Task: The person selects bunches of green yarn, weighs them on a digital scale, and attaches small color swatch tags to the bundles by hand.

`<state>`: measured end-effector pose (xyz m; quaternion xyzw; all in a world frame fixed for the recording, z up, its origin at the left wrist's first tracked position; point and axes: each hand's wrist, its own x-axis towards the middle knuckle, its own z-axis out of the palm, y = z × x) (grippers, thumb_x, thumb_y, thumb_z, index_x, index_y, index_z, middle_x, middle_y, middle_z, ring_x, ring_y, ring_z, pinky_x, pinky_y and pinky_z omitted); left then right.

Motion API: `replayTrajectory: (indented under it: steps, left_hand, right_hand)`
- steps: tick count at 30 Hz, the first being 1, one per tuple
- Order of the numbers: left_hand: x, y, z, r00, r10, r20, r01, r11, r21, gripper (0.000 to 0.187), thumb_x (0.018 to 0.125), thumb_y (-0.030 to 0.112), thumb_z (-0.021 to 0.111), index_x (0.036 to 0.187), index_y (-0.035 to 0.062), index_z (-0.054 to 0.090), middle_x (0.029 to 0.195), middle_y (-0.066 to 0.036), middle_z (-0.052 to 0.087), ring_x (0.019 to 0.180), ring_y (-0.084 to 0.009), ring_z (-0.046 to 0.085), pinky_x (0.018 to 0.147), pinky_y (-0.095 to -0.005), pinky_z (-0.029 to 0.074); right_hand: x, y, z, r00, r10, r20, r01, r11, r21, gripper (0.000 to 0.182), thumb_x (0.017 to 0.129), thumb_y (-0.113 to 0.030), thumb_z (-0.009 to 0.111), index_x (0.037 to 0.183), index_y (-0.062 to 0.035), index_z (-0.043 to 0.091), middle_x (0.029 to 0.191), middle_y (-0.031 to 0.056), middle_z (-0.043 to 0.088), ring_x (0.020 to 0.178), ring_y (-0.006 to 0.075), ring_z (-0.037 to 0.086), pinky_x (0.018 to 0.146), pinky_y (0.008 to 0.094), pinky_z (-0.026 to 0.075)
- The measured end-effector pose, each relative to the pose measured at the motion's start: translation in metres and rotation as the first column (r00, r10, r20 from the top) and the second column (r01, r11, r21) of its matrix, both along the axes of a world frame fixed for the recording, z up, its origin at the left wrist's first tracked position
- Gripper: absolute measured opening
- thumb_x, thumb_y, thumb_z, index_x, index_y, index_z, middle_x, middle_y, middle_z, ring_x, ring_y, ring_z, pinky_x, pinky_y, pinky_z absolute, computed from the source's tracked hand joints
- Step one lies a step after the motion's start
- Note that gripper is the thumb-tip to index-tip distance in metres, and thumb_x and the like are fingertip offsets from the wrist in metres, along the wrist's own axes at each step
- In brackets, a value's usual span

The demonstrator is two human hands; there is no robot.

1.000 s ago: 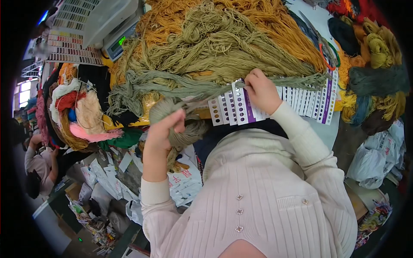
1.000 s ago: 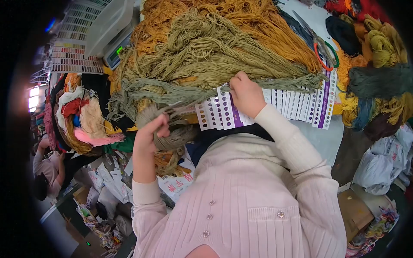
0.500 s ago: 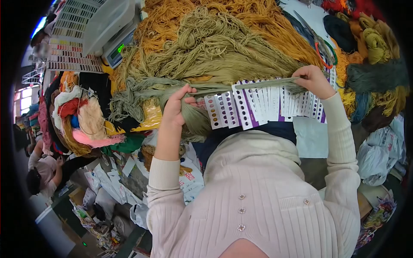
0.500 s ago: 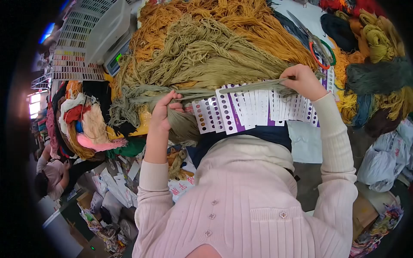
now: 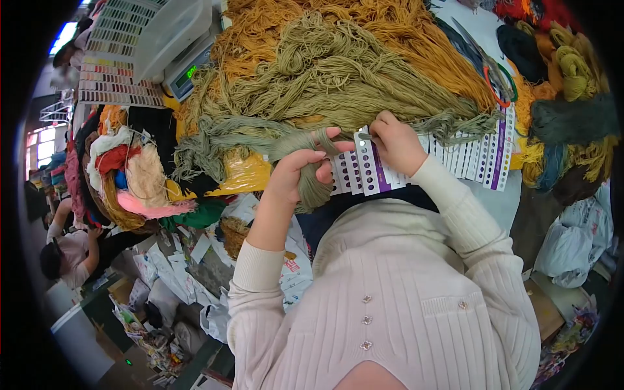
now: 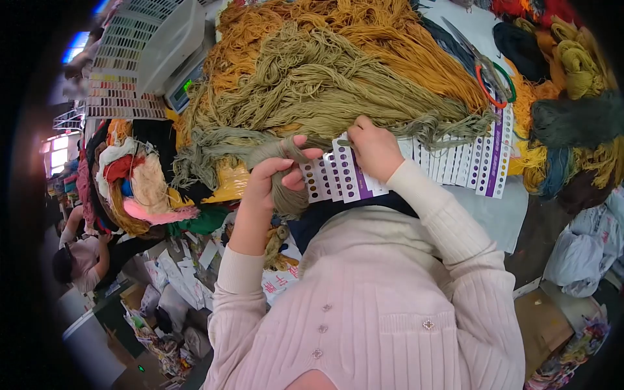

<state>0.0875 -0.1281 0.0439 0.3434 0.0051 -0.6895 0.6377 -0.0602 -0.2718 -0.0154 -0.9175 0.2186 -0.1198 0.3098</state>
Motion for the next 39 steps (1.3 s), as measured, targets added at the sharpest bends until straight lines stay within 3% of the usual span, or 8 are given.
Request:
replayTrajectory:
  steps: [11, 15, 18, 23, 29, 32, 37, 39]
  left_hand:
    - [-0.011, -0.035, -0.013, 0.965, -0.223, 0.141, 0.217, 0.974, 0.057, 0.059, 0.069, -0.001, 0.039, 0.125, 0.0072, 0.022, 0.084, -0.017, 0.056, 0.043, -0.0112, 0.045, 0.044, -0.0189, 0.040]
    - [-0.023, -0.041, -0.010, 0.886, -0.347, 0.308, 0.351, 0.935, 0.044, 0.071, 0.064, -0.004, 0.041, 0.128, 0.0101, 0.013, 0.092, -0.016, 0.053, 0.046, -0.0104, 0.047, 0.045, -0.0200, 0.041]
    - [-0.029, -0.041, -0.021, 0.876, -0.386, 0.288, 0.357, 0.922, 0.148, 0.066, 0.067, -0.002, 0.042, 0.127, 0.0104, 0.019, 0.085, -0.010, 0.052, 0.048, -0.0097, 0.047, 0.045, -0.0197, 0.041]
    - [-0.019, -0.048, -0.028, 0.937, -0.334, 0.102, 0.302, 0.921, 0.246, 0.051, 0.073, 0.005, 0.043, 0.122, 0.0080, 0.031, 0.070, -0.003, 0.052, 0.050, -0.0095, 0.047, 0.046, -0.0202, 0.041]
    - [-0.033, -0.053, -0.055, 0.617, -0.588, 0.524, 0.311, 0.793, 0.523, 0.019, 0.076, 0.012, 0.046, 0.091, 0.0047, 0.054, 0.070, -0.001, 0.055, 0.050, -0.0086, 0.046, 0.047, -0.0198, 0.039]
    - [-0.042, -0.055, -0.054, 0.615, -0.472, 0.631, 0.185, 0.865, 0.466, 0.013, 0.075, 0.014, 0.047, 0.075, 0.0045, 0.056, 0.066, -0.001, 0.053, 0.050, -0.0081, 0.046, 0.047, -0.0201, 0.039]
    - [-0.040, -0.058, -0.056, 0.642, -0.544, 0.540, 0.231, 0.809, 0.541, 0.017, 0.074, 0.018, 0.043, 0.064, 0.0073, 0.052, 0.057, -0.001, 0.048, 0.049, -0.0100, 0.042, 0.046, -0.0243, 0.034]
    - [-0.041, -0.060, -0.060, 0.602, -0.503, 0.620, 0.236, 0.854, 0.464, 0.025, 0.075, 0.023, 0.040, 0.056, 0.0096, 0.050, 0.051, 0.000, 0.045, 0.046, -0.0108, 0.038, 0.043, -0.0256, 0.030]
  right_hand:
    - [-0.013, -0.019, 0.001, 0.996, -0.032, 0.088, -0.060, 0.497, 0.865, 0.008, 0.077, -0.005, 0.046, 0.085, -0.0045, 0.044, 0.073, 0.0009, 0.051, 0.065, 0.0059, 0.049, 0.057, 0.0204, 0.039]
    - [-0.008, -0.012, 0.006, 0.985, -0.153, 0.083, -0.055, 0.181, 0.982, 0.013, 0.077, -0.007, 0.052, 0.086, 0.0020, 0.054, 0.078, 0.0006, 0.049, 0.062, 0.0048, 0.045, 0.055, 0.0184, 0.037]
    - [-0.008, -0.008, -0.007, 0.975, -0.174, 0.140, -0.076, 0.332, 0.940, 0.011, 0.074, -0.009, 0.055, 0.074, 0.0015, 0.057, 0.074, 0.0002, 0.053, 0.064, 0.0043, 0.047, 0.056, 0.0177, 0.039]
    - [-0.011, -0.014, 0.013, 0.955, -0.276, 0.113, -0.065, 0.176, 0.982, 0.008, 0.071, -0.003, 0.052, 0.067, 0.0018, 0.057, 0.062, 0.0034, 0.054, 0.062, 0.0083, 0.050, 0.061, 0.0207, 0.040]
    - [-0.006, -0.016, 0.008, 0.983, -0.119, 0.142, -0.125, 0.141, 0.982, 0.012, 0.073, -0.003, 0.050, 0.084, 0.0015, 0.052, 0.067, 0.0032, 0.052, 0.055, 0.0060, 0.044, 0.051, 0.0174, 0.035]
    - [-0.011, -0.032, 0.052, 0.997, -0.014, 0.078, -0.079, -0.195, 0.978, 0.025, 0.073, -0.003, 0.050, 0.098, -0.0017, 0.046, 0.060, -0.0003, 0.044, 0.047, 0.0038, 0.038, 0.041, 0.0166, 0.029]
    - [-0.056, -0.134, 0.127, 0.769, -0.498, 0.401, -0.427, 0.067, 0.902, 0.033, 0.079, -0.007, 0.044, 0.112, -0.0009, 0.039, 0.096, 0.0092, 0.049, 0.075, 0.0104, 0.050, 0.058, 0.0192, 0.040]
    - [-0.077, -0.171, 0.142, 0.568, -0.707, 0.422, -0.088, 0.457, 0.885, 0.039, 0.078, -0.012, 0.047, 0.114, -0.0002, 0.037, 0.095, 0.0089, 0.049, 0.084, 0.0140, 0.050, 0.068, 0.0218, 0.042]
